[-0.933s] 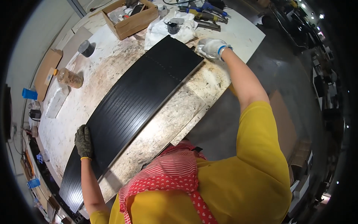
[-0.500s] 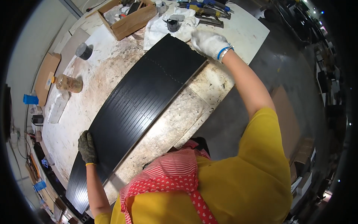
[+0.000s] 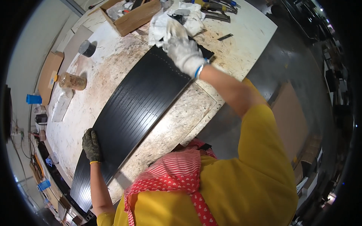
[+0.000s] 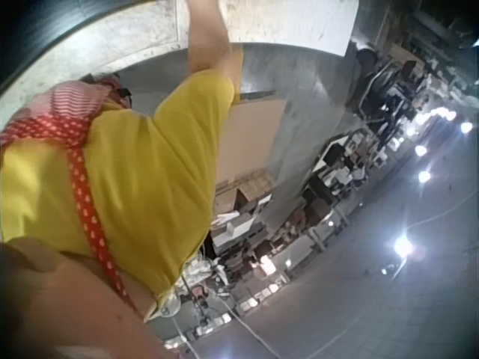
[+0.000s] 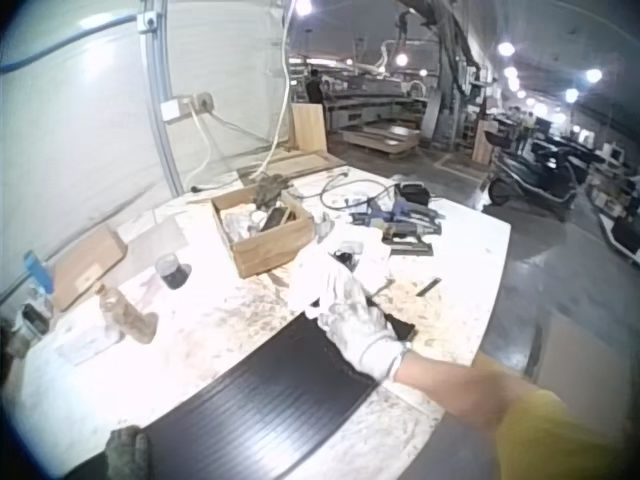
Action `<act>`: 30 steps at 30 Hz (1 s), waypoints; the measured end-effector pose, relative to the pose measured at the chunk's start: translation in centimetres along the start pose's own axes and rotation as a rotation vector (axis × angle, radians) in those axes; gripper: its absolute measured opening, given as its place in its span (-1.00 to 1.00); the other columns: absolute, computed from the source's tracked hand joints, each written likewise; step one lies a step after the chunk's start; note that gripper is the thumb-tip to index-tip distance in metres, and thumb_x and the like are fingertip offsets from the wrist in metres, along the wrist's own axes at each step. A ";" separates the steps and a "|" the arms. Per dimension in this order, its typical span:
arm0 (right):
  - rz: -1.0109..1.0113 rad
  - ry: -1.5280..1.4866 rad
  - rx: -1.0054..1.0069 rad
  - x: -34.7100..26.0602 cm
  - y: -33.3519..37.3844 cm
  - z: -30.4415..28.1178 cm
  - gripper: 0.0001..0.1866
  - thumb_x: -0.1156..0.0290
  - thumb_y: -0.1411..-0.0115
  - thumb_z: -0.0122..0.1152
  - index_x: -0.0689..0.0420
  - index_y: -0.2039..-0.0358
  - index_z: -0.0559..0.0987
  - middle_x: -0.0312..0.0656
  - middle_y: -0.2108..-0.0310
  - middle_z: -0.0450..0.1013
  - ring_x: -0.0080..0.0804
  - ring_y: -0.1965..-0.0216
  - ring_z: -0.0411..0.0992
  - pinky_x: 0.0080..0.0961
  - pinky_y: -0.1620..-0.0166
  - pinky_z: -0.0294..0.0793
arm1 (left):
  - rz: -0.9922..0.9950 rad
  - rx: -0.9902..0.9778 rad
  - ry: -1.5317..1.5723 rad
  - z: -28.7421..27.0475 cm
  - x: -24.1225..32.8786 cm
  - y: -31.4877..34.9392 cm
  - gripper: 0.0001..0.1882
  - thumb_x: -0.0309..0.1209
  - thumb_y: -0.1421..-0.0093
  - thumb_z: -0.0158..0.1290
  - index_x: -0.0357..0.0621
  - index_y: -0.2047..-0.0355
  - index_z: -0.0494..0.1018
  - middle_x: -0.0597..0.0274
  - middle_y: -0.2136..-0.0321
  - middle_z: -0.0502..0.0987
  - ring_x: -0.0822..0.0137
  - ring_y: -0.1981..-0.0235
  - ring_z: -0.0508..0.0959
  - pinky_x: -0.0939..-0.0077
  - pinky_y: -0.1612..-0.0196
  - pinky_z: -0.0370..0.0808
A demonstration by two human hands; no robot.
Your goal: The person cleans black textured panels by applying liquid from a bottle onto a cloth and wiping the surface of each panel.
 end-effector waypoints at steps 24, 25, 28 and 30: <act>-0.302 -0.115 -0.026 -10.0 3.0 -2.7 -0.82 0.32 -0.22 0.09 0.12 0.25 0.55 0.00 0.31 0.51 -0.03 0.19 0.53 -0.15 0.12 0.54 | -0.008 0.017 -0.030 -1.0 1.6 -0.5 -0.69 -0.21 -0.33 -0.04 -0.15 0.09 0.48 0.04 0.21 0.53 -0.01 0.14 0.47 0.08 0.03 0.40; -0.294 -0.131 -0.099 -9.4 2.4 -1.8 -0.82 0.31 -0.22 0.09 0.10 0.25 0.55 -0.02 0.33 0.51 -0.05 0.19 0.53 -0.15 0.14 0.53 | -0.003 0.007 -0.028 -1.1 1.5 -0.2 -0.69 -0.21 -0.33 -0.04 -0.15 0.09 0.48 0.04 0.21 0.53 -0.01 0.14 0.47 0.08 0.03 0.40; -0.190 -0.026 0.052 -2.6 -0.2 -2.8 -0.84 0.34 -0.25 0.07 0.11 0.26 0.55 -0.01 0.30 0.51 -0.03 0.19 0.52 -0.12 0.13 0.51 | 0.015 0.027 0.009 -1.1 1.6 -0.5 -0.69 -0.21 -0.33 -0.04 -0.15 0.08 0.48 0.04 0.22 0.53 -0.01 0.14 0.47 0.08 0.03 0.40; -0.059 -0.022 0.017 -0.6 -0.6 -2.9 -0.79 0.32 -0.25 0.08 0.17 0.25 0.56 0.01 0.33 0.52 -0.04 0.20 0.52 -0.14 0.16 0.51 | 0.027 0.049 0.017 -1.0 1.7 -0.6 -0.68 -0.21 -0.33 -0.04 -0.16 0.08 0.48 0.04 0.23 0.53 -0.01 0.14 0.47 0.09 0.02 0.39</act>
Point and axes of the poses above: each hand's wrist, its own y-axis away from the middle knuckle, its own z-axis out of the palm, x = y × z, the point moved 9 cm from there along -y, towards the middle knuckle
